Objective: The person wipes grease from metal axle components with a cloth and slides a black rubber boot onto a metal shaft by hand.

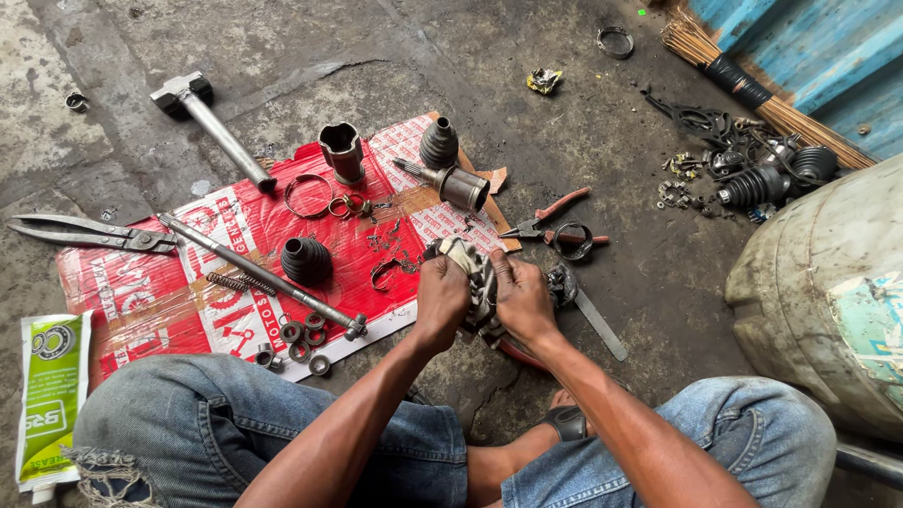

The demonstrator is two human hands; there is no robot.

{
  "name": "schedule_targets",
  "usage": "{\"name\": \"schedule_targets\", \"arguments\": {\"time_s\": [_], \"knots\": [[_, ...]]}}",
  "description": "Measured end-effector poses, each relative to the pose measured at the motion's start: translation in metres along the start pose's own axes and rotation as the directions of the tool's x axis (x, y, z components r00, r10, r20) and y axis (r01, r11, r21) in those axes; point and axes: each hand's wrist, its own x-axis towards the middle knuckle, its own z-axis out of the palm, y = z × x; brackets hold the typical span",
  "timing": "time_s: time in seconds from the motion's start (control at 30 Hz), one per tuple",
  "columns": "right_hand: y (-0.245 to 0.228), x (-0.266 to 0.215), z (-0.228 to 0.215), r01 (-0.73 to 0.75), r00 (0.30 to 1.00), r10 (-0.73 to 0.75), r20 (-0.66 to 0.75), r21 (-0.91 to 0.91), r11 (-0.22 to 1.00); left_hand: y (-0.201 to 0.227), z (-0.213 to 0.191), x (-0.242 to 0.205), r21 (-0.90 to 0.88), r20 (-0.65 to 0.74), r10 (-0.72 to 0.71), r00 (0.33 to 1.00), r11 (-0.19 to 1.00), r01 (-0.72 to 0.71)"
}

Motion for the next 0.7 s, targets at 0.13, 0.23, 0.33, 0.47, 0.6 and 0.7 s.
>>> {"name": "schedule_targets", "arguments": {"time_s": [0.13, 0.23, 0.33, 0.47, 0.6, 0.7], "knots": [[0.005, -0.001, 0.008, -0.156, 0.980, 0.036, 0.196, 0.643, 0.750, 0.002, -0.004, 0.006, -0.349, 0.095, -0.176, 0.980, 0.916, 0.198], [-0.008, -0.002, 0.002, -0.233, 0.961, 0.058, 0.270, 0.680, 0.696, 0.013, -0.015, 0.014, -0.478, 0.129, -0.318, 0.939, 0.810, 0.339], [-0.024, -0.001, -0.009, -0.260, 0.954, 0.120, 0.275, 0.556, 0.790, 0.019, -0.027, 0.012, -0.489, 0.229, -0.176, 0.957, 0.829, 0.270], [-0.035, -0.001, -0.019, -0.175, 0.983, 0.143, 0.115, 0.365, 0.914, 0.023, -0.024, 0.006, -0.278, 0.298, 0.038, 0.954, 0.959, 0.048], [-0.030, -0.005, -0.018, -0.127, 0.992, 0.124, 0.030, 0.193, 0.973, 0.028, -0.025, -0.002, -0.015, 0.295, -0.061, 0.954, 0.998, 0.068], [-0.024, -0.006, -0.014, -0.145, 0.989, 0.133, 0.059, 0.402, 0.904, 0.036, -0.026, -0.006, 0.044, 0.354, 0.024, 0.935, 0.998, -0.043]]}}
